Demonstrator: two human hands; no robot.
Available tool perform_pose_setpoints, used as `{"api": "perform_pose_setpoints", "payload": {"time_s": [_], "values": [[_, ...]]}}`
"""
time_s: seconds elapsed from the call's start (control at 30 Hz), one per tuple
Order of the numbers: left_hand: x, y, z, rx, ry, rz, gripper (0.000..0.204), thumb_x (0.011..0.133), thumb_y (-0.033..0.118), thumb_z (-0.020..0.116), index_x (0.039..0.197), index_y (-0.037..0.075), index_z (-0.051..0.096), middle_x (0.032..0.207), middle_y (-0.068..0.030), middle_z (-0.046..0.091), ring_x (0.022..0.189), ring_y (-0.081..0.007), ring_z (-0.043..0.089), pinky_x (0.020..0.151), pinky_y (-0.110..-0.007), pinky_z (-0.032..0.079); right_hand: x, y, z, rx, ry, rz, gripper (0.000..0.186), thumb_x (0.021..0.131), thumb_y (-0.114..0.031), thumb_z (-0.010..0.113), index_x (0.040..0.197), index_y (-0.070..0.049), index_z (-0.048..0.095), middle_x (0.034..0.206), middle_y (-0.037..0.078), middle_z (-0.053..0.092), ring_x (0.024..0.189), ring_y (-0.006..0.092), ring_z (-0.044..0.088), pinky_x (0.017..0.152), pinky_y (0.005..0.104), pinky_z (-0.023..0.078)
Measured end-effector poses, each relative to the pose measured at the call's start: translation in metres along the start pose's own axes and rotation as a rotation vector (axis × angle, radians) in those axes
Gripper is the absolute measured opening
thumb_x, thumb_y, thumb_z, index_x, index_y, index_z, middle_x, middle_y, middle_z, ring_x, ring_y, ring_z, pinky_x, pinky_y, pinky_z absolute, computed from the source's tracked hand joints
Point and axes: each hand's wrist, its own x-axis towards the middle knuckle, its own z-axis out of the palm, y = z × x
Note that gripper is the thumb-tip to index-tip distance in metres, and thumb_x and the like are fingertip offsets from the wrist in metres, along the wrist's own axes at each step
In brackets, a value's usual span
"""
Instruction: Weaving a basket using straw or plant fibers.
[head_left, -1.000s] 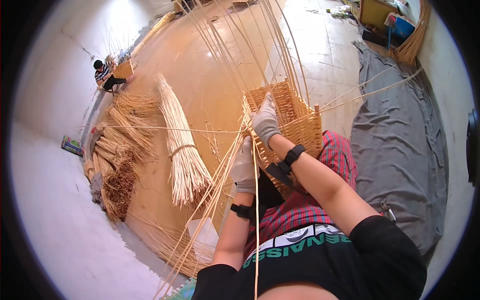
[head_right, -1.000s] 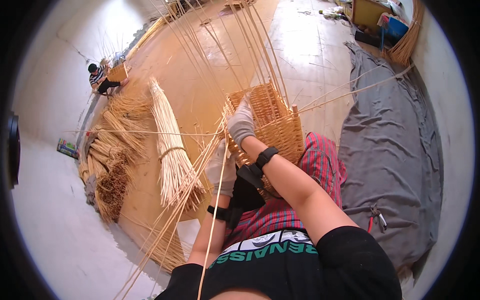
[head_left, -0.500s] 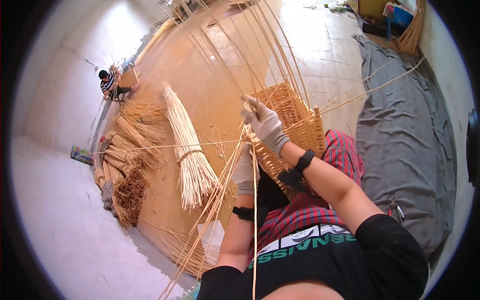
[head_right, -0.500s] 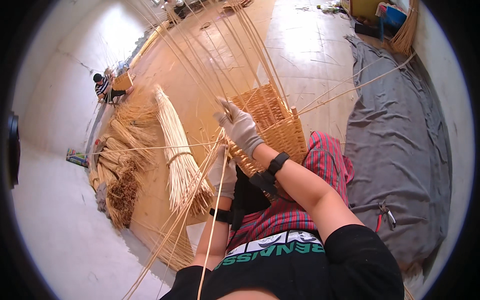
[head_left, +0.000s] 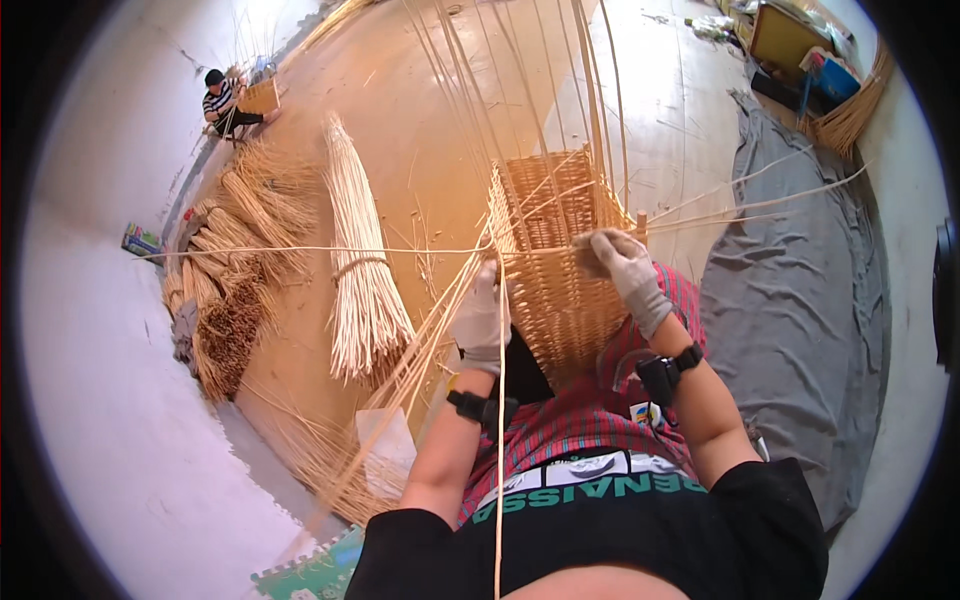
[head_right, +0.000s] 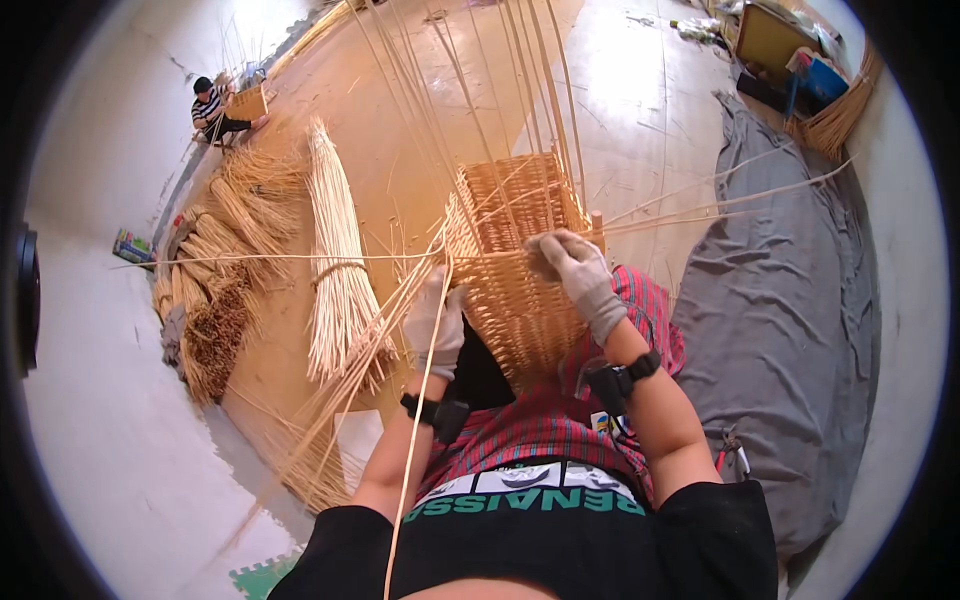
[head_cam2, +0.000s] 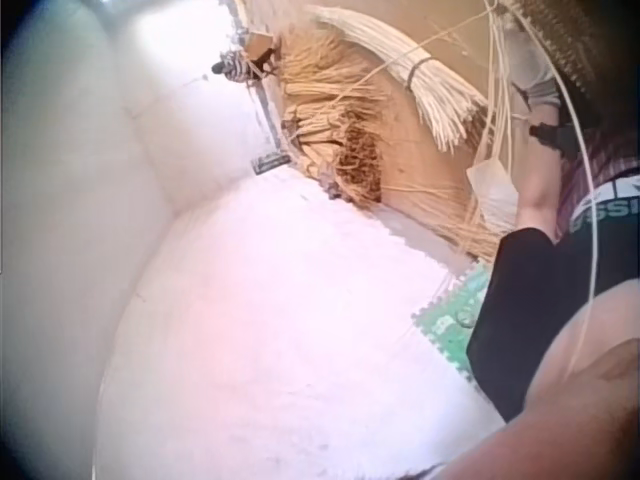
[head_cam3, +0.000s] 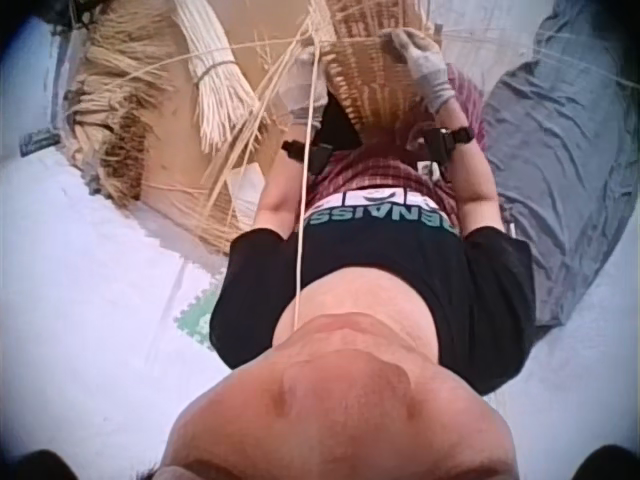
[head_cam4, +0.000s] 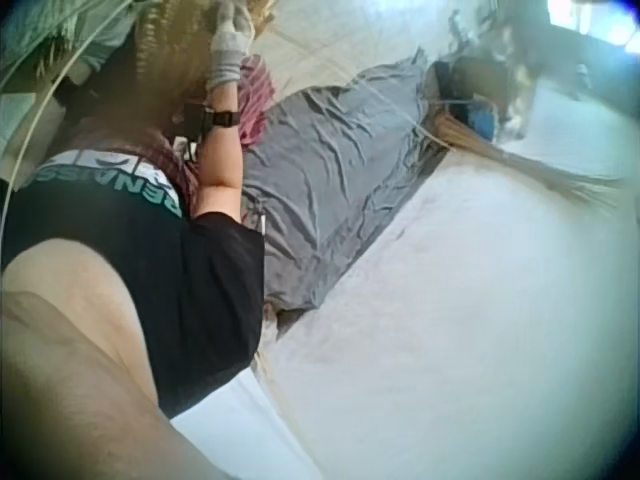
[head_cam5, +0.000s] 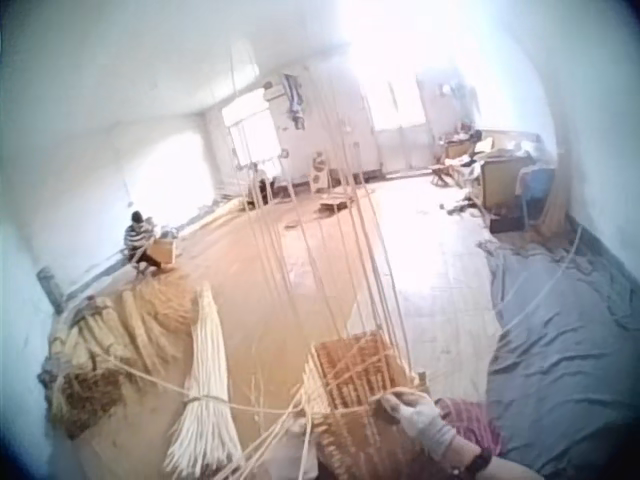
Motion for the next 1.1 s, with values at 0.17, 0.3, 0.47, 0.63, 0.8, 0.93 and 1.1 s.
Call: {"api": "perform_pose_setpoints", "payload": {"time_s": [0.17, 0.3, 0.47, 0.63, 0.8, 0.93, 1.1], "values": [[0.022, 0.047, 0.010, -0.152, 0.062, 0.064, 0.050, 0.097, 0.006, 0.061, 0.145, 0.013, 0.047, 0.111, -0.0132, 0.070, 0.059, -0.0264, 0.066, 0.053, -0.040, 0.051, -0.014, -0.007, 0.003, -0.120, 0.097, 0.075, 0.024, 0.103, -0.023, 0.064, 0.119, -0.006, 0.069, 0.100, 0.007, 0.075, 0.082, 0.0134, 0.072, 0.068, 0.0264, 0.056], [0.050, 0.056, 0.031, -1.073, -0.253, -0.417, 0.008, 0.104, 0.016, 0.055, 0.110, 0.013, 0.050, 0.084, -0.0078, 0.059, 0.050, -0.0150, 0.063, 0.042, -0.032, 0.050, 0.011, -0.036, 0.065, -0.534, 0.302, -0.545, 0.034, 0.102, -0.010, 0.060, 0.136, -0.004, 0.060, 0.120, 0.011, 0.071, 0.111, 0.0207, 0.069, 0.076, 0.0321, 0.060], [0.047, 0.060, 0.038, -0.973, -0.193, -0.441, 0.016, 0.106, 0.025, 0.057, 0.106, 0.011, 0.049, 0.074, -0.0036, 0.055, 0.046, -0.0148, 0.060, 0.039, -0.030, 0.048, 0.070, -0.068, 0.090, -1.490, 0.253, -0.671, 0.056, 0.093, 0.001, 0.060, 0.147, -0.002, 0.046, 0.123, 0.015, 0.068, 0.112, 0.0224, 0.069, 0.085, 0.0313, 0.058], [0.043, 0.080, 0.033, -0.493, 0.552, 0.006, 0.036, 0.099, 0.017, 0.065, 0.134, 0.017, 0.056, 0.102, -0.0112, 0.065, 0.063, -0.0212, 0.068, 0.056, -0.038, 0.056, -0.011, -0.048, 0.005, -0.372, 0.377, -0.426, 0.040, 0.100, 0.001, 0.056, 0.138, -0.001, 0.048, 0.106, 0.013, 0.071, 0.088, 0.0210, 0.071, 0.073, 0.0330, 0.057], [0.019, 0.130, 0.045, -0.102, -0.120, 0.244, 0.080, 0.090, 0.010, 0.064, 0.159, 0.034, 0.032, 0.134, -0.0178, 0.055, 0.066, -0.0300, 0.069, 0.059, -0.046, 0.057, 0.013, -0.065, -0.029, -1.169, 0.308, -0.803, 0.031, 0.099, 0.000, 0.058, 0.131, -0.001, 0.056, 0.105, 0.020, 0.067, 0.094, 0.0267, 0.069, 0.080, 0.0353, 0.056], [0.026, 0.138, 0.055, 0.044, -0.261, 0.190, 0.076, 0.095, 0.008, 0.052, 0.160, 0.041, 0.028, 0.123, -0.0186, 0.055, 0.058, -0.0295, 0.067, 0.051, -0.044, 0.055, 0.062, -0.089, -0.045, -0.648, 0.369, -0.642, 0.030, 0.105, -0.011, 0.056, 0.134, -0.006, 0.056, 0.098, 0.011, 0.065, 0.083, 0.0199, 0.066, 0.075, 0.0359, 0.057], [0.033, 0.131, 0.056, -0.016, -0.319, 0.221, 0.069, 0.098, 0.010, 0.048, 0.157, 0.043, 0.034, 0.129, -0.0175, 0.055, 0.061, -0.0297, 0.069, 0.053, -0.041, 0.056, 0.008, -0.082, -0.070, 0.120, 0.500, -0.263, 0.028, 0.112, -0.027, 0.044, 0.127, -0.006, 0.057, 0.067, -0.005, 0.037, 0.057, 0.0072, 0.038, 0.061, 0.0347, 0.051]]}}
